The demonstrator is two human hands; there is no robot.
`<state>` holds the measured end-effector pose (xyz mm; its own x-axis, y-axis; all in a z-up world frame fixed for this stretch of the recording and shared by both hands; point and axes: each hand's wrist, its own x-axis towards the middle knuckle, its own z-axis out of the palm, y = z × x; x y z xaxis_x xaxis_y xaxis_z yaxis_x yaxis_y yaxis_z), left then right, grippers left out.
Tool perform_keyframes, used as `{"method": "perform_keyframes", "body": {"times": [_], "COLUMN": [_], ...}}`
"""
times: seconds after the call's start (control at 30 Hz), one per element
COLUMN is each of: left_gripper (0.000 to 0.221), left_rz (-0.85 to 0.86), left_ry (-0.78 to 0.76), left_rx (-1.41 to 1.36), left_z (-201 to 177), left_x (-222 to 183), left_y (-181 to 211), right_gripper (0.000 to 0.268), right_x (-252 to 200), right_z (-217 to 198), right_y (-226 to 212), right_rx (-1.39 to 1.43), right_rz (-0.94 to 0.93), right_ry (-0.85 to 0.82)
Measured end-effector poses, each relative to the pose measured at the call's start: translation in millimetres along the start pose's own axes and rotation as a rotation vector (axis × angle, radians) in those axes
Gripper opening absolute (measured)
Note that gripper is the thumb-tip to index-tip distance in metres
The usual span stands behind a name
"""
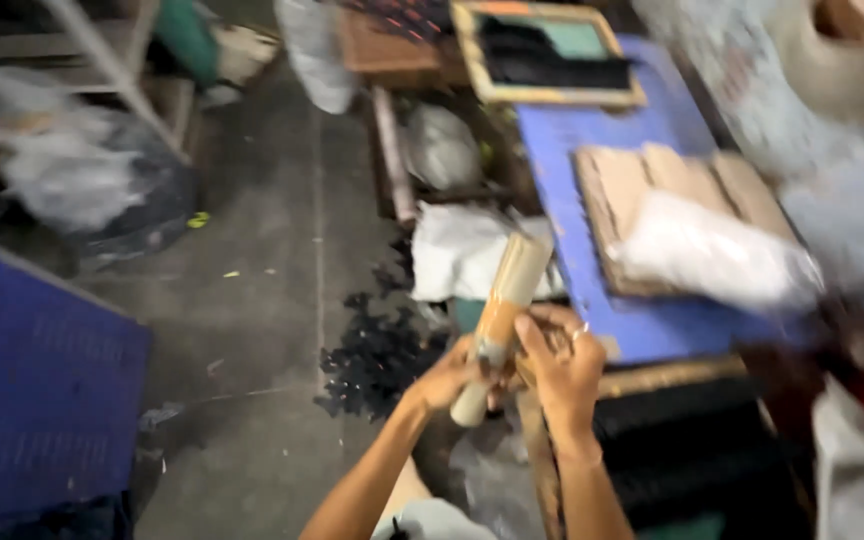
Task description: Inspecting and sorting printed patterns and templates on a production floor workbench.
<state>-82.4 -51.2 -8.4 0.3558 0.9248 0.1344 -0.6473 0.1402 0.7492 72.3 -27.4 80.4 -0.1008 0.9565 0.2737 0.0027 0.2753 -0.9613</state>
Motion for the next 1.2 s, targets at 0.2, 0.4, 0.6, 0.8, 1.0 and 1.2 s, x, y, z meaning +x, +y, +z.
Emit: {"method": "perform_keyframes", "body": {"times": [0.2, 0.4, 0.6, 0.8, 1.0, 1.2], "left_gripper": [0.04, 0.043, 0.05, 0.06, 0.07, 0.068], "left_rz": [0.018, 0.121, 0.192, 0.214, 0.336, 0.213], "left_ry": [0.186, 0.305, 0.417, 0.539, 0.599, 0.767], "left_rx": [0.101, 0.119, 0.186, 0.287, 0.404, 0.351], "left_z": [-33, -97, -176, -227, -292, -383], "left_x": [-74, -123, -170, -189, -182, -154], "left_y": [31, 102, 170, 231, 271, 310], "right_gripper": [0.02, 0.019, 0.024, 0.027, 0.021, 0.015], "right_x": [-10, 5, 15, 39, 90, 173], "right_z": [86, 197, 324, 404, 473, 543], "right_y": [10, 44, 25, 46, 84, 130], "right_rx": [0.097, 0.268, 0.247, 0.284, 0.352, 0.381], "right_rz": [0.253, 0.295, 0.22, 0.267, 0.276, 0.369], "right_ry": [-0.049, -0.247, -0.279, -0.315, -0.415, -0.58]}}
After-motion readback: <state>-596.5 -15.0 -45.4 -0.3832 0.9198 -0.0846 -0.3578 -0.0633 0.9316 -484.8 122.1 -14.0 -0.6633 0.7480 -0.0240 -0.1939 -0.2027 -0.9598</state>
